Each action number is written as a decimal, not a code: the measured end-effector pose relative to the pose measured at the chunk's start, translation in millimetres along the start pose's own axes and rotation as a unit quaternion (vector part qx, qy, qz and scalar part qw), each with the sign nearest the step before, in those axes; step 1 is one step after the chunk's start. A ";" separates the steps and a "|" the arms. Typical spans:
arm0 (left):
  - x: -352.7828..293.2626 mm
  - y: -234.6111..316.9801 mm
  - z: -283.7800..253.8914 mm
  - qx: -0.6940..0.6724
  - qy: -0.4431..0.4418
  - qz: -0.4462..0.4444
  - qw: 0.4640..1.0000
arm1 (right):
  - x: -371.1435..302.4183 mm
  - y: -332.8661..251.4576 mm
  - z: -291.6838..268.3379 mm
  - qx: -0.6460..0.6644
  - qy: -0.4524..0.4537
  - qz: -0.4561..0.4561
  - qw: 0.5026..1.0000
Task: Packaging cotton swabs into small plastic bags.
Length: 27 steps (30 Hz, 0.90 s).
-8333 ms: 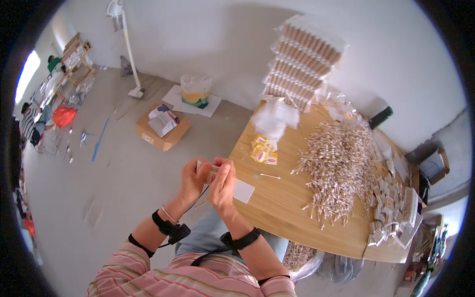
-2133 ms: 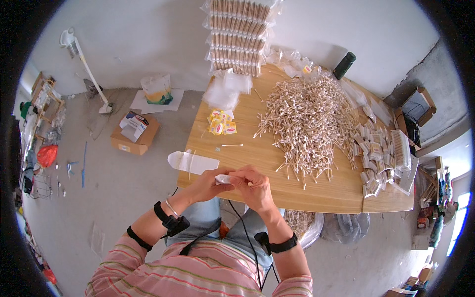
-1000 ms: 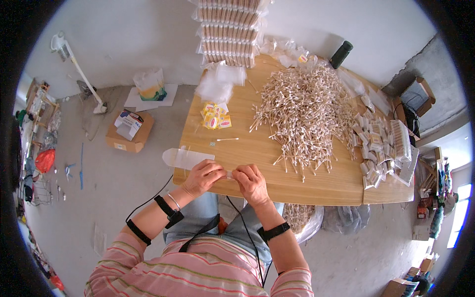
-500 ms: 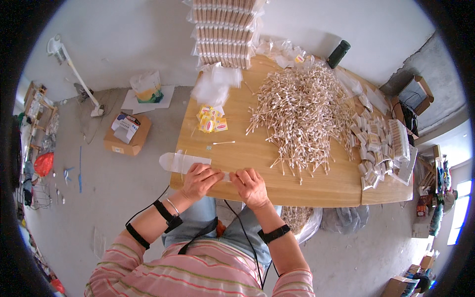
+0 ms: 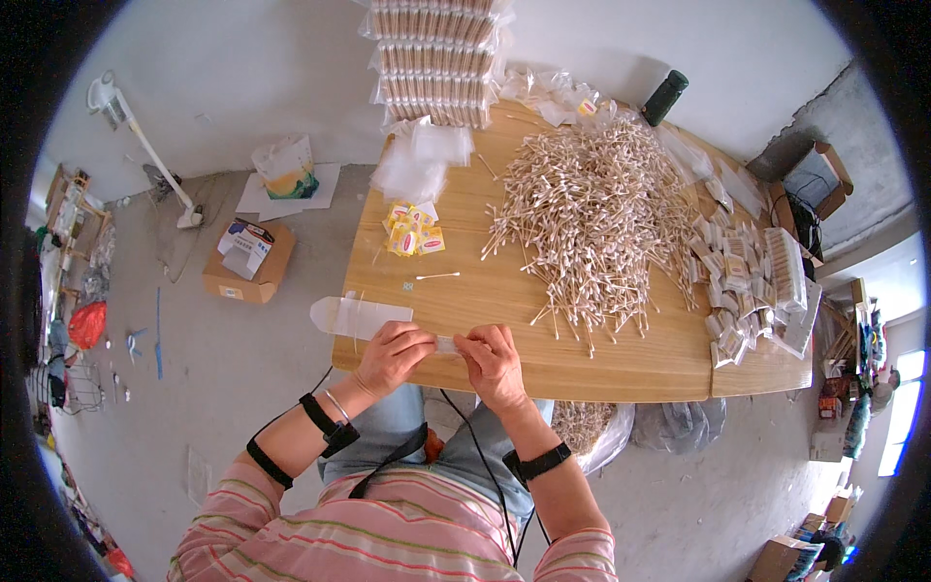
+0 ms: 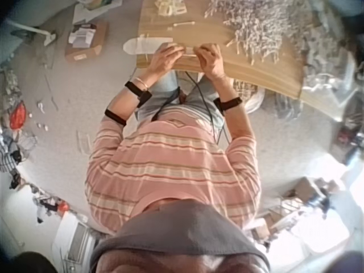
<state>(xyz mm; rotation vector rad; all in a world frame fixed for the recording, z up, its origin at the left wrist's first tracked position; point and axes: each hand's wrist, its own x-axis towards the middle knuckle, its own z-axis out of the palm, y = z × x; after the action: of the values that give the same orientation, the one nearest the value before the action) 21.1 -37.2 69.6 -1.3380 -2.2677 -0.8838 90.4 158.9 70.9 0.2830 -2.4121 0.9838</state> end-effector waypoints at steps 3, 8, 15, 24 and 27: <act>4.5 0.3 -3.1 0.009 -0.017 0.030 0.999 | 2.1 2.2 -0.8 -0.038 -0.004 -0.036 0.999; 0.7 3.1 2.3 0.027 -0.016 -0.004 0.999 | 0.4 6.3 0.2 -0.120 -0.017 -0.110 0.987; -2.1 7.2 4.9 0.023 0.020 -0.016 0.999 | 2.2 2.0 -3.9 -0.144 -0.020 -0.137 0.980; 4.1 11.4 0.1 0.073 -0.009 0.014 0.997 | -1.2 0.2 -2.4 -0.180 -0.032 -0.160 0.970; -0.8 9.1 5.6 0.096 -0.011 0.031 0.995 | 2.6 3.3 0.0 -0.199 -0.026 -0.168 0.965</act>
<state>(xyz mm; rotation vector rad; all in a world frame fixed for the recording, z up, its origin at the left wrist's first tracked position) 29.5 -30.7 67.9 -1.3295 -2.2500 -0.6164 86.9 161.2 70.3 0.5508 -2.4326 0.3373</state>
